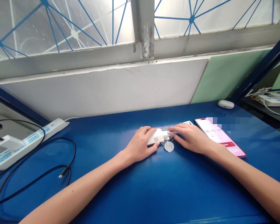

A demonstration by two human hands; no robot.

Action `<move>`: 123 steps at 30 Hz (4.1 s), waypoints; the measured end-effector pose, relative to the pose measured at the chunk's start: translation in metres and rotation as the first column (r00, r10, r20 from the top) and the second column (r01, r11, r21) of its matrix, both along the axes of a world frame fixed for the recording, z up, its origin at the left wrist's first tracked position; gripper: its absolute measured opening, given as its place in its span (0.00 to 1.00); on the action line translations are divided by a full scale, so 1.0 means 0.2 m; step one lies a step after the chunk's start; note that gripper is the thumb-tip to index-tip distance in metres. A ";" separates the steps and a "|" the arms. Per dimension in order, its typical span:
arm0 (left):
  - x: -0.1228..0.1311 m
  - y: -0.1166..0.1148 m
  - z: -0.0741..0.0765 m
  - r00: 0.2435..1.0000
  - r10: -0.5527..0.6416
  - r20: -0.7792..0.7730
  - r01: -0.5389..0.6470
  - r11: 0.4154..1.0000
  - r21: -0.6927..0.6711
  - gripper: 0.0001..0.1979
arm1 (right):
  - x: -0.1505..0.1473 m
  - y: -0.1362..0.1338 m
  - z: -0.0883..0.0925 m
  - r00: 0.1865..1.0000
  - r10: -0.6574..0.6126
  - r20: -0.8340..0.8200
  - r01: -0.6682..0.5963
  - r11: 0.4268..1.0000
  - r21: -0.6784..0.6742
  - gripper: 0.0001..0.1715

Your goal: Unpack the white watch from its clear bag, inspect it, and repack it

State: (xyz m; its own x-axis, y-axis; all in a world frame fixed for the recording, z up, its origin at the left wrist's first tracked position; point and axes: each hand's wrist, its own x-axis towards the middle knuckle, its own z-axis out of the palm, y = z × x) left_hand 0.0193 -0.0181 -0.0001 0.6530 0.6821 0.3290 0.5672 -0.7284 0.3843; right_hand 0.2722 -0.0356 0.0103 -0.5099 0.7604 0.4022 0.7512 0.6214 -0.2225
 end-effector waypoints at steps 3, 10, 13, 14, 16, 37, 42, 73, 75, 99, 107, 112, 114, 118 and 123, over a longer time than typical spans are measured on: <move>0.00 0.00 -0.01 1.000 -0.002 0.002 0.002 1.000 0.005 0.22 | -0.01 -0.01 -0.01 0.999 0.012 -0.046 -0.012 1.000 -0.016 0.17; 0.00 0.00 -0.01 1.000 -0.006 -0.013 0.006 1.000 0.009 0.21 | -0.05 -0.03 -0.04 0.994 0.050 -0.095 -0.058 0.995 -0.082 0.16; 0.00 0.00 0.00 1.000 -0.004 -0.015 0.004 1.000 0.009 0.21 | -0.05 -0.03 -0.05 0.997 0.041 -0.072 -0.046 0.997 -0.067 0.16; 0.00 0.00 0.00 1.000 -0.002 -0.016 0.003 1.000 0.010 0.21 | -0.05 -0.03 -0.05 0.998 0.025 -0.063 -0.029 0.998 -0.053 0.16; 0.00 0.00 -0.01 1.000 0.000 -0.017 0.000 1.000 0.012 0.22 | -0.04 -0.02 -0.05 0.999 -0.017 -0.050 0.015 1.000 -0.026 0.16; -0.01 0.00 0.00 0.997 -0.060 -0.056 0.062 0.997 0.046 0.20 | -0.11 -0.10 -0.01 0.929 0.013 -0.369 -0.178 0.891 -0.417 0.35; 0.00 0.01 -0.01 0.992 -0.066 -0.112 0.072 0.996 0.052 0.22 | -0.09 -0.09 -0.03 0.955 0.062 -0.291 -0.168 0.920 -0.354 0.33; 0.00 0.01 -0.02 0.989 -0.024 -0.144 0.036 0.996 0.081 0.25 | -0.04 -0.04 0.00 0.954 -0.059 -0.295 -0.011 0.973 -0.231 0.15; 0.00 0.01 -0.03 0.989 -0.034 -0.142 0.046 0.996 0.081 0.25 | -0.05 -0.04 0.00 0.960 -0.031 -0.278 -0.041 0.968 -0.249 0.16; 0.00 0.01 -0.02 0.986 -0.017 -0.166 0.034 0.994 0.100 0.24 | -0.05 -0.05 -0.05 0.994 0.104 -0.043 -0.110 0.973 -0.202 0.24; 0.00 0.01 -0.03 0.982 -0.028 -0.189 0.045 0.995 0.089 0.25 | -0.07 -0.06 -0.04 0.992 0.129 -0.007 -0.128 0.969 -0.210 0.26; 0.00 0.02 -0.02 0.972 -0.030 -0.232 0.053 0.994 0.092 0.25 | -0.08 -0.06 -0.05 0.989 0.145 -0.019 -0.145 0.968 -0.203 0.25; 0.00 0.02 -0.02 0.971 -0.034 -0.237 0.057 0.994 0.093 0.25 | -0.08 -0.06 -0.06 0.988 0.149 -0.036 -0.154 0.965 -0.214 0.24; 0.00 0.01 -0.01 0.974 -0.028 -0.225 0.047 0.996 0.078 0.25 | -0.10 -0.06 -0.06 0.986 0.140 -0.091 -0.158 0.960 -0.231 0.22; 0.00 0.00 0.00 0.970 -0.007 -0.242 0.018 0.999 0.044 0.26 | -0.11 -0.07 -0.07 0.979 0.136 -0.153 -0.171 0.953 -0.249 0.26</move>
